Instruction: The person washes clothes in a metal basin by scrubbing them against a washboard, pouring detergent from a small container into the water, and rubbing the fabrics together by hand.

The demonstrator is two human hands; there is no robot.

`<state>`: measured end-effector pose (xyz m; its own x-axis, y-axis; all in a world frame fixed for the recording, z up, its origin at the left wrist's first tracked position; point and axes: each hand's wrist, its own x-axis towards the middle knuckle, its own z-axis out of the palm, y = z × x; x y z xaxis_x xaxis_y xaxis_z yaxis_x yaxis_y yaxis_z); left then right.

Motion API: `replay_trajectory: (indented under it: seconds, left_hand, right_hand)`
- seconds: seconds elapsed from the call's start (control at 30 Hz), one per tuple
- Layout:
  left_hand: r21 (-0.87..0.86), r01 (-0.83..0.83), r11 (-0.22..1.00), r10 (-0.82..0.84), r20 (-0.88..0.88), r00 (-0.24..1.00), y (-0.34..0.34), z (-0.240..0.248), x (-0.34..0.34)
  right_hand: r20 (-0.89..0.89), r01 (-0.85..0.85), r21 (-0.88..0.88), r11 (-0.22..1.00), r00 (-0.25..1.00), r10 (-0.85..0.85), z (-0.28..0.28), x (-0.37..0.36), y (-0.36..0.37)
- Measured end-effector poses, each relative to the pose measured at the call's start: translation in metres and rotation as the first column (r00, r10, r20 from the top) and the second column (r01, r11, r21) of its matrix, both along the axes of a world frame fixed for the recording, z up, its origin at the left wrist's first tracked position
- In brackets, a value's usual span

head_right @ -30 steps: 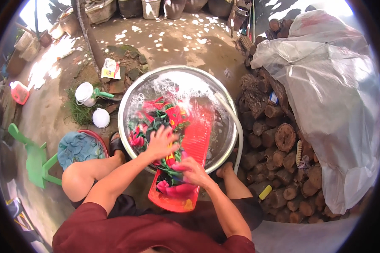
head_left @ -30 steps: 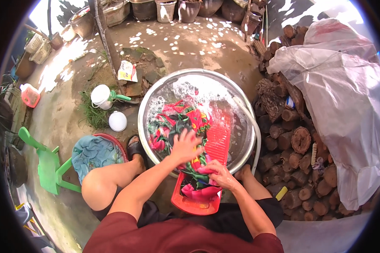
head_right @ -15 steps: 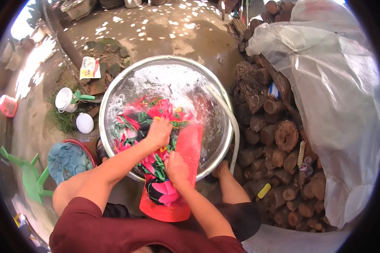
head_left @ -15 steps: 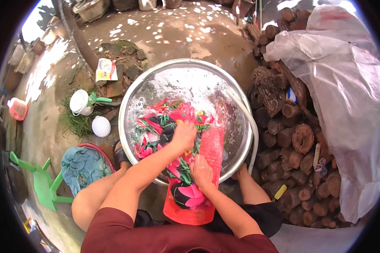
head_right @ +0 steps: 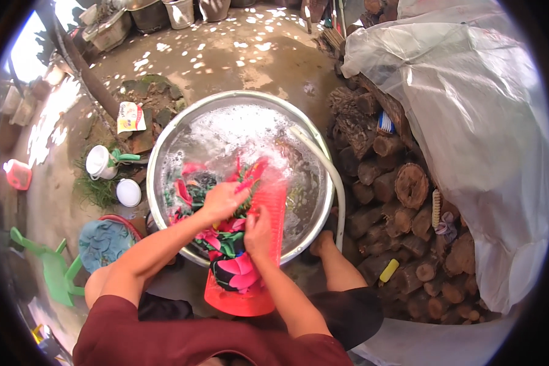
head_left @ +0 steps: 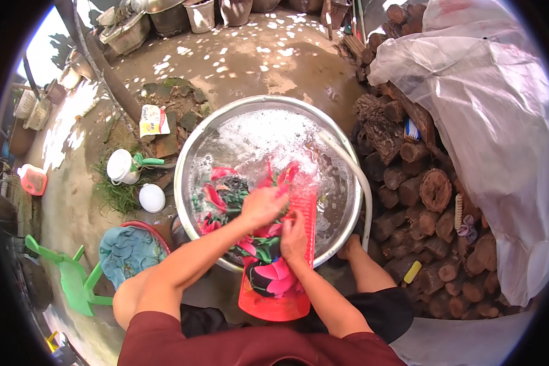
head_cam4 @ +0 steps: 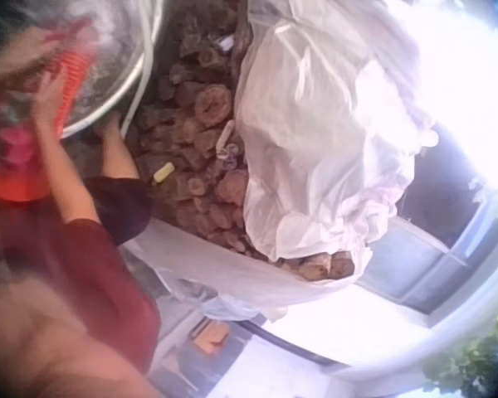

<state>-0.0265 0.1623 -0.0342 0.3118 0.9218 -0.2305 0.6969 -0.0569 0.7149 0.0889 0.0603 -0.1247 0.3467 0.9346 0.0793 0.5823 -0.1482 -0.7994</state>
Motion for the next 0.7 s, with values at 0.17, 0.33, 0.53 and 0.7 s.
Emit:
replay_trajectory:
  seconds: [0.17,0.33,0.53,0.7]
  left_hand:
    - [0.219,0.365,0.905,-0.385,0.053,0.921,-0.096,0.064,0.004]
    - [0.528,0.162,0.834,-0.202,0.019,0.979,-0.096,0.005,-0.008]
    - [0.367,0.411,0.835,-0.391,-0.130,0.911,-0.083,-0.053,-0.011]
    - [0.088,0.134,0.987,-0.118,-0.169,0.979,0.004,-0.078,0.002]
  right_hand:
    - [-0.945,0.165,-0.128,0.978,0.279,-0.171,-0.002,0.043,0.006]
    - [-0.569,-0.223,0.008,0.975,0.801,0.188,0.022,0.041,-0.012]
    - [0.082,-0.344,0.009,0.939,0.936,0.342,0.001,0.036,-0.021]
    - [0.277,-0.152,-0.565,0.811,0.891,0.360,0.018,0.025,0.064]
